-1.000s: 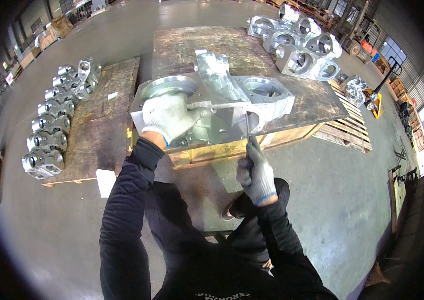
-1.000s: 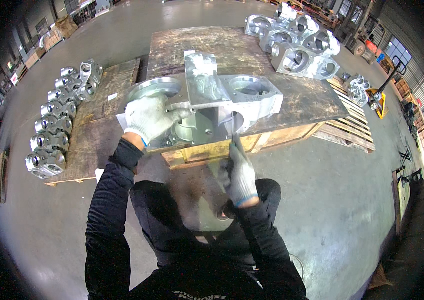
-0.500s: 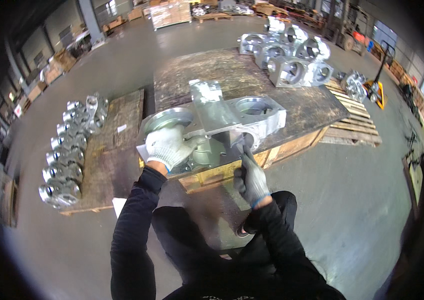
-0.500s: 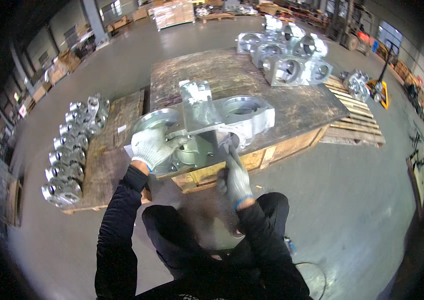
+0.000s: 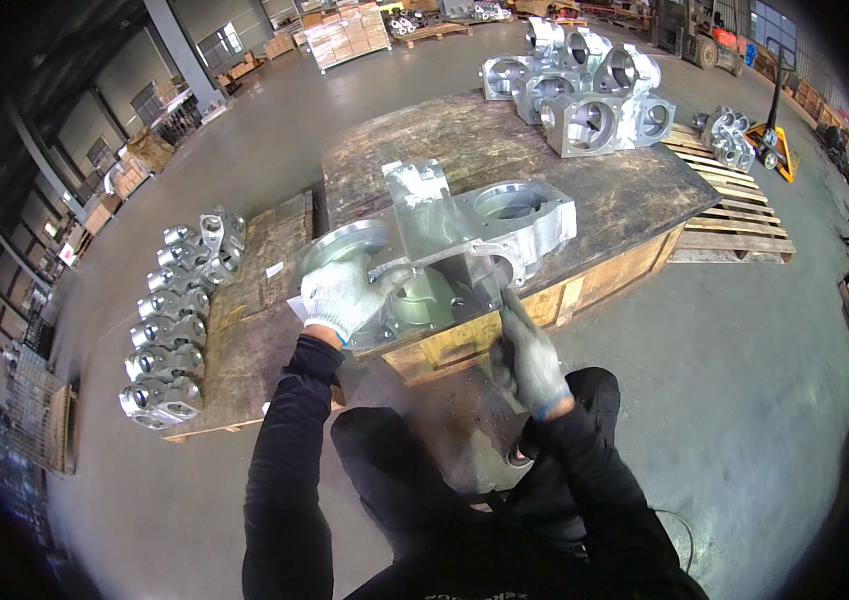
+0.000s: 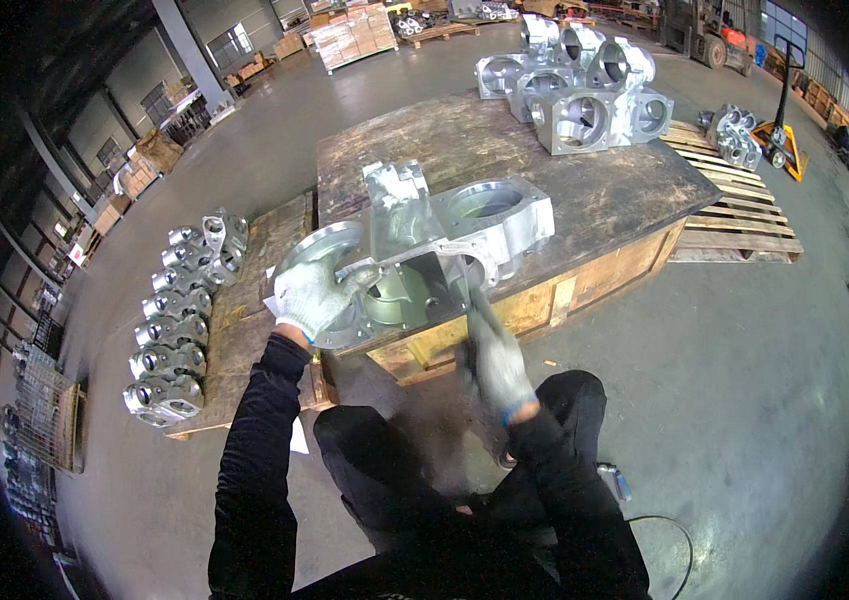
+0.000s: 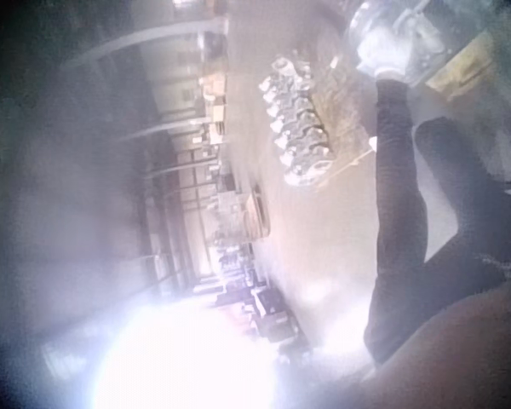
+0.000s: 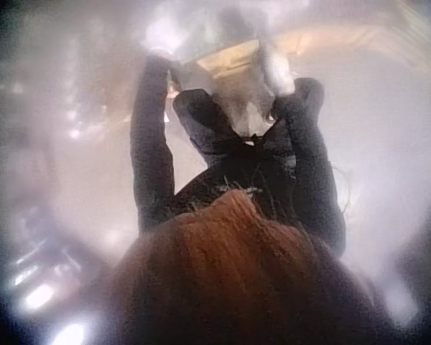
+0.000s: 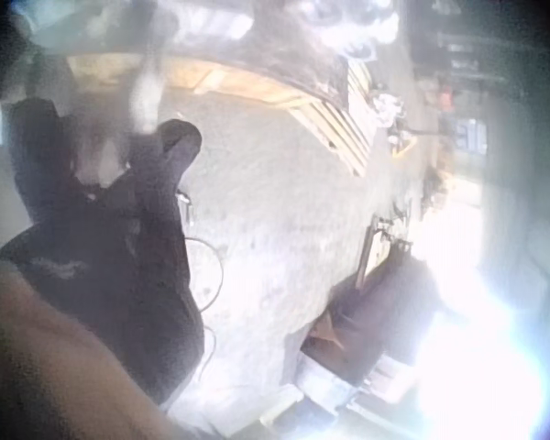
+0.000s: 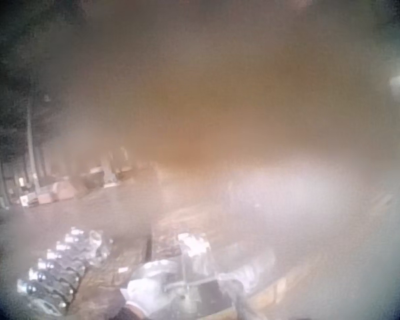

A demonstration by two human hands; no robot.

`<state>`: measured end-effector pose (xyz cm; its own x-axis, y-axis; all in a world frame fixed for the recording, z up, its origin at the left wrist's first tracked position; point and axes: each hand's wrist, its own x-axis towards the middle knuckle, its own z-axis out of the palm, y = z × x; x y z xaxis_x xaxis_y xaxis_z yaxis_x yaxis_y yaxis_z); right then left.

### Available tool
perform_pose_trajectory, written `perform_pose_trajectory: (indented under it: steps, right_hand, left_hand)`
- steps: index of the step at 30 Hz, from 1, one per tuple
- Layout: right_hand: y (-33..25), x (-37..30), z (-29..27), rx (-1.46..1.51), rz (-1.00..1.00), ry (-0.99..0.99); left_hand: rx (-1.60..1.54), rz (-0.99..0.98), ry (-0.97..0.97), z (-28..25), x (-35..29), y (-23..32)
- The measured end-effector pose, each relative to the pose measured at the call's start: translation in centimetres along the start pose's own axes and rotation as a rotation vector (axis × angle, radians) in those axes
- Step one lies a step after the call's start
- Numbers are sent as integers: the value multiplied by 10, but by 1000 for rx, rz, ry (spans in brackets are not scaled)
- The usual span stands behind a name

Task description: The person uses a handheld deburring tool to scrape and smooth the edges of a large metal casting on a wooden pallet. They repeatedly reposition the part and work on different edges and surfaces, then flip the part to continue deburring the opposite side.

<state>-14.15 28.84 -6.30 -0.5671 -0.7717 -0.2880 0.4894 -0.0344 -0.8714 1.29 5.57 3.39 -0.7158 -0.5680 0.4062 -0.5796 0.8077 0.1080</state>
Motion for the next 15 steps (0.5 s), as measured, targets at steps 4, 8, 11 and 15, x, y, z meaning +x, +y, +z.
perform_pose_trajectory:
  steps: [4,8,11,15]
  right_hand:
    - [52,-46,-12,-254,-51,39]
    - [86,-40,2,-527,-324,-81]
    - [112,-29,9,-336,-511,-154]
    - [104,-25,12,288,248,-548]
  left_hand:
    - [50,-45,-82,-5,-1,2]
    - [159,-60,-117,-4,1,0]
    - [76,-88,-157,-1,4,-4]
    - [197,-49,-69,3,5,-7]
